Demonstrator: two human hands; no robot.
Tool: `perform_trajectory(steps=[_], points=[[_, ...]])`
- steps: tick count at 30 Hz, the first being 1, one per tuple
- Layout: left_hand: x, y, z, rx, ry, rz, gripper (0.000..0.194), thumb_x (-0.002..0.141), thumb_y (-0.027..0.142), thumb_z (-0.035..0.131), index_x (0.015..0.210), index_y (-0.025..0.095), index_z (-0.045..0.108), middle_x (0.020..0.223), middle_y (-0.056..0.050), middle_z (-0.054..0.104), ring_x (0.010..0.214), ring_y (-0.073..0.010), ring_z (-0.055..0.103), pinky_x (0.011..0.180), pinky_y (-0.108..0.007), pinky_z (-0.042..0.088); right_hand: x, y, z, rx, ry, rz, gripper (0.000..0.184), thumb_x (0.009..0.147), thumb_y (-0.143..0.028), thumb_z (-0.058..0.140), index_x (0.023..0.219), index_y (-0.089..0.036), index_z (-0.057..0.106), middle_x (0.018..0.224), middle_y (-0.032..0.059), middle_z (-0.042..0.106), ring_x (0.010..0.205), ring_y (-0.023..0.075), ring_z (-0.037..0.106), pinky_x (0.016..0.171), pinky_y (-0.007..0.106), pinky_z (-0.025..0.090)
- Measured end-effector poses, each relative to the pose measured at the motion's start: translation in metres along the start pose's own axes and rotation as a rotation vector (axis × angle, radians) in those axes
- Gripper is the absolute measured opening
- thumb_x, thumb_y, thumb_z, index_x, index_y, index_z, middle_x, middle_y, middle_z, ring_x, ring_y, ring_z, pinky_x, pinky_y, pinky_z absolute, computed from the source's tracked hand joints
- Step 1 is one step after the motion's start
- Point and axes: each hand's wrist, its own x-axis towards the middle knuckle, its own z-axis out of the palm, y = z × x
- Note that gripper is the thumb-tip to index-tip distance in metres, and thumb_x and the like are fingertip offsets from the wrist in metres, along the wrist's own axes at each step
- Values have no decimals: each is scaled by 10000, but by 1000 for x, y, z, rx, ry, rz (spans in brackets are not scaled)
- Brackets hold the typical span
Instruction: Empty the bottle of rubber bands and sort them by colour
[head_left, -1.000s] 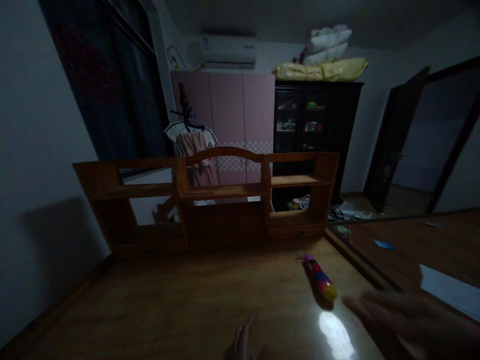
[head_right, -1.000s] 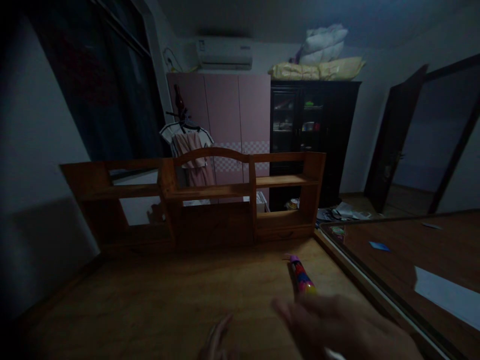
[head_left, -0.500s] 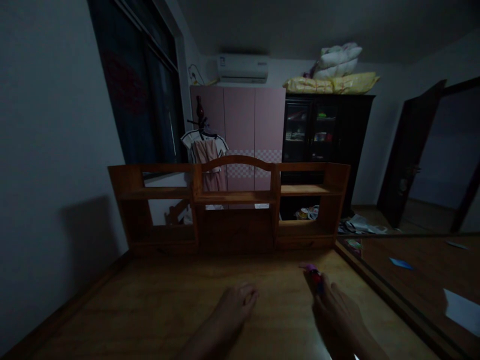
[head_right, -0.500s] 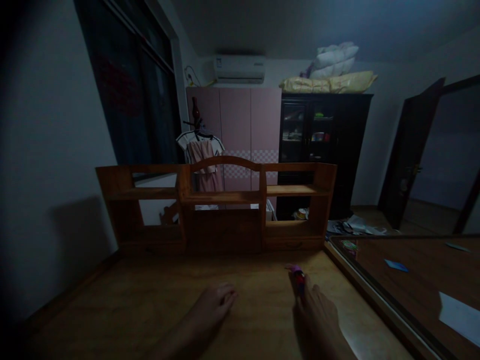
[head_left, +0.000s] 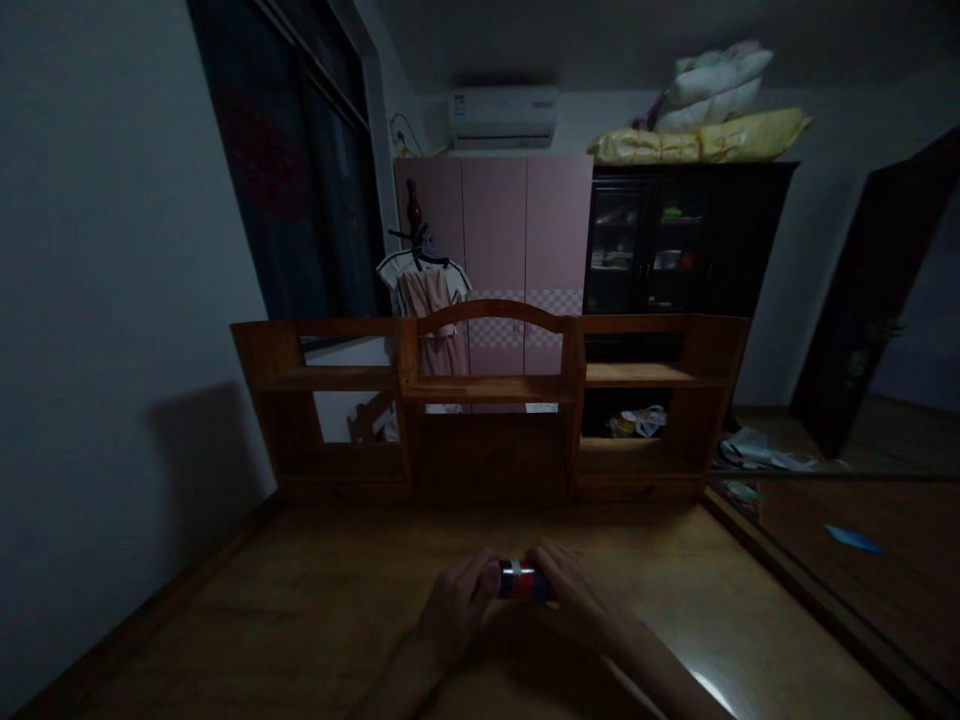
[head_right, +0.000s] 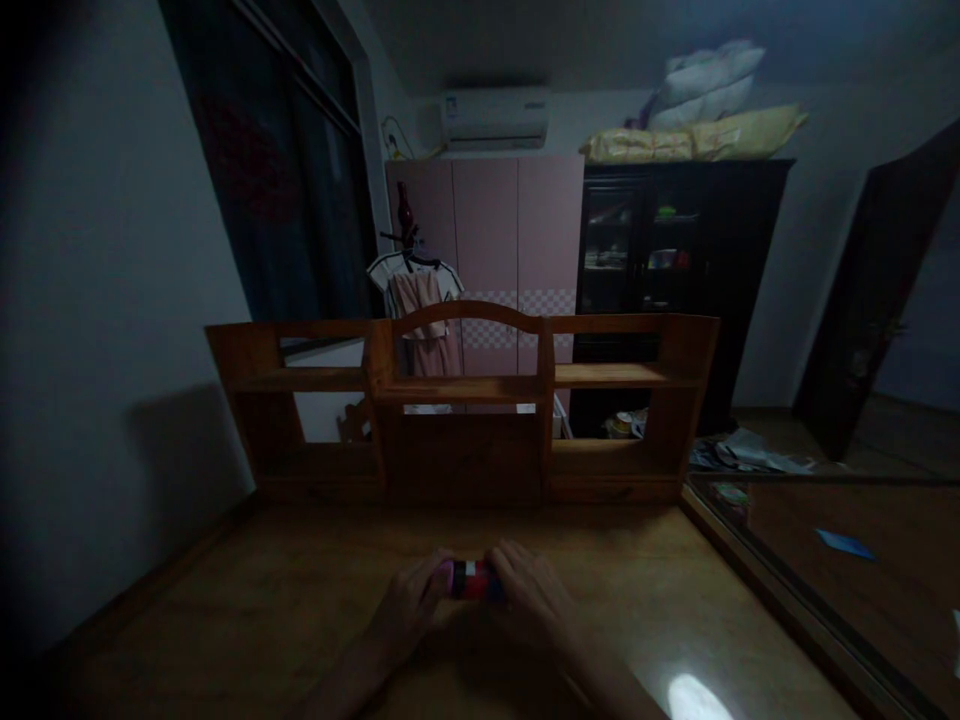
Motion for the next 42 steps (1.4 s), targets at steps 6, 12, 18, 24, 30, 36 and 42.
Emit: perform_trajectory(steps=[6, 12, 18, 24, 30, 36, 42], points=[[-3, -23, 13, 391, 185, 269, 341, 983, 227, 290, 908, 173, 618, 697, -58, 672, 575, -155, 619, 562, -243, 464, -6, -2, 18, 60, -50, 101, 310, 764, -217, 627, 1071, -220, 583, 1027, 57, 655, 865, 202, 613, 736, 284, 422], [-13, -42, 18, 308, 323, 225, 335, 942, 329, 397, 1116, 160, 628, 824, -107, 690, 715, -203, 629, 655, -307, 506, -11, 2, 19, -12, -5, 16, 316, 796, -203, 625, 1105, -241, 571, 1072, 51, 643, 914, 207, 614, 760, 289, 415], [-8, -27, 17, -176, 255, -264, 552, 846, 652, 439, 815, 156, 680, 666, -48, 607, 635, -183, 559, 579, -277, 464, -13, -4, 12, -28, 22, 7, 296, 837, -268, 601, 1126, -223, 553, 1078, 70, 629, 915, 233, 602, 751, 313, 408], [6, -11, 15, -552, 214, -487, 544, 821, 665, 487, 593, 173, 521, 474, 23, 427, 419, -112, 432, 397, -219, 331, -13, -10, 12, 24, 69, 68, 350, 810, -247, 612, 1151, -215, 543, 1091, 81, 629, 938, 238, 596, 757, 303, 401], [13, -7, 15, -1071, 177, -528, 370, 752, 507, 685, 727, 161, 554, 516, 61, 431, 419, -76, 394, 412, -202, 388, -12, -6, 12, 88, 94, 116, 342, 829, -285, 594, 1157, -212, 530, 1079, 76, 636, 925, 226, 606, 745, 291, 400], [13, -3, 10, -1282, 129, -534, 266, 751, 356, 668, 676, 171, 492, 577, 40, 459, 493, -92, 437, 450, -223, 408, -12, -4, 8, 98, 99, 118, 297, 828, -273, 577, 1113, -199, 541, 1029, 76, 643, 867, 209, 601, 721, 278, 392], [12, -3, 4, -1376, 72, -500, 142, 711, 293, 583, 693, 172, 511, 579, 27, 459, 514, -106, 441, 482, -247, 410, -10, -9, 7, 99, 96, 143, 310, 800, -243, 578, 1104, -197, 544, 1035, 77, 650, 870, 219, 603, 710, 282, 394]])
